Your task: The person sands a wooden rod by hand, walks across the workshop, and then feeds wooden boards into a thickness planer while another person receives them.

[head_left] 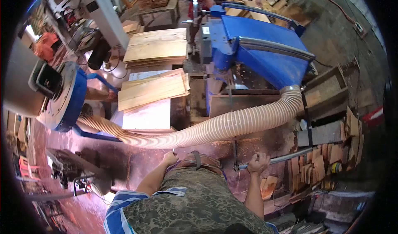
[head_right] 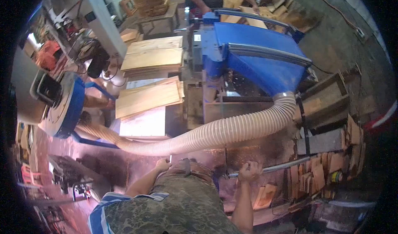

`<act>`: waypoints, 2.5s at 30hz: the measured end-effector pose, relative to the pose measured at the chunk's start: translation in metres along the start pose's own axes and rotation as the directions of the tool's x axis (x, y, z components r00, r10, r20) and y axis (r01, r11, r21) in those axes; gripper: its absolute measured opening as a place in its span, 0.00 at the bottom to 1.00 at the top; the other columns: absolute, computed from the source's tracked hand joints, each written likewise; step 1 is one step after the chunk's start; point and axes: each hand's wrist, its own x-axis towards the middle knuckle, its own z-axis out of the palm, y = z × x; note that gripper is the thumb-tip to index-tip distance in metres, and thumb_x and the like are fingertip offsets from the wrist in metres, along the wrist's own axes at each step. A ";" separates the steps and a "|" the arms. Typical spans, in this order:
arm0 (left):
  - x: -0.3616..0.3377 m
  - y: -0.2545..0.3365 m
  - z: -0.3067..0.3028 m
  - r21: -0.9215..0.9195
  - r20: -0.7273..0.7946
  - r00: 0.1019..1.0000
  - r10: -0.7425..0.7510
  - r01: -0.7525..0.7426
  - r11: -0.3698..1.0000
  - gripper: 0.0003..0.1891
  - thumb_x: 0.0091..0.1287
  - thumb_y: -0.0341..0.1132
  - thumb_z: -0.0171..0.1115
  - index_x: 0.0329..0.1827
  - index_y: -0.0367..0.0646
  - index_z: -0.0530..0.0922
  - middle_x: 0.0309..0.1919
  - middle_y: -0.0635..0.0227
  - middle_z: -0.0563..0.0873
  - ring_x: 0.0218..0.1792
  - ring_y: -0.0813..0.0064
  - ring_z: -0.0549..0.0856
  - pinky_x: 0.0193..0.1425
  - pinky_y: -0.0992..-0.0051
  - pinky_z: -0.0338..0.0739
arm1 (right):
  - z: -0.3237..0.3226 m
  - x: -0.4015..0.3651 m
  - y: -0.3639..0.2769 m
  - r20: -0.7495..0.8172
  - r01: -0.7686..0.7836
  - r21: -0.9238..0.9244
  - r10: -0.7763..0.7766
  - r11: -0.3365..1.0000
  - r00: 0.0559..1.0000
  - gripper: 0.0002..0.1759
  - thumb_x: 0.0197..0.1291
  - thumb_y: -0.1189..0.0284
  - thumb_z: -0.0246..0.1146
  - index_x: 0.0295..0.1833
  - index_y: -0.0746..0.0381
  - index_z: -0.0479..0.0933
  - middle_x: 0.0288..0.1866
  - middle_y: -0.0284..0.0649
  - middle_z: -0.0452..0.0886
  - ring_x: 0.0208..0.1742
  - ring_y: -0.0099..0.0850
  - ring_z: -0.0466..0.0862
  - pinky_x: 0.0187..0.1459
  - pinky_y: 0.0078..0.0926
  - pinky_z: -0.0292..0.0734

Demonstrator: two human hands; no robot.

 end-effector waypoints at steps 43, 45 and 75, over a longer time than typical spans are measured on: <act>0.007 -0.015 0.016 0.020 0.022 1.000 0.016 -0.017 1.000 0.24 0.54 0.52 0.67 0.42 0.38 0.88 0.37 0.51 0.90 0.44 0.56 0.89 0.55 0.62 0.80 | -0.016 0.011 -0.006 0.024 -0.073 0.040 0.072 0.997 0.997 0.06 0.49 0.69 0.62 0.29 0.58 0.82 0.33 0.42 0.81 0.43 0.47 0.78 0.52 0.47 0.70; 0.008 -0.016 0.017 0.027 0.006 1.000 0.019 -0.019 0.999 0.24 0.54 0.52 0.67 0.42 0.39 0.88 0.37 0.51 0.90 0.44 0.56 0.89 0.55 0.62 0.80 | -0.014 0.010 -0.006 0.025 -0.084 0.042 0.083 0.996 0.996 0.06 0.49 0.69 0.63 0.29 0.58 0.82 0.33 0.42 0.81 0.43 0.47 0.78 0.53 0.46 0.69; 0.005 -0.011 0.016 -0.028 0.030 0.999 0.026 -0.025 0.999 0.23 0.58 0.50 0.63 0.46 0.41 0.87 0.45 0.49 0.88 0.50 0.54 0.87 0.59 0.61 0.79 | 0.003 0.001 0.005 -0.006 0.052 -0.039 -0.053 0.998 0.999 0.05 0.52 0.70 0.61 0.32 0.55 0.82 0.32 0.40 0.79 0.40 0.46 0.76 0.46 0.49 0.69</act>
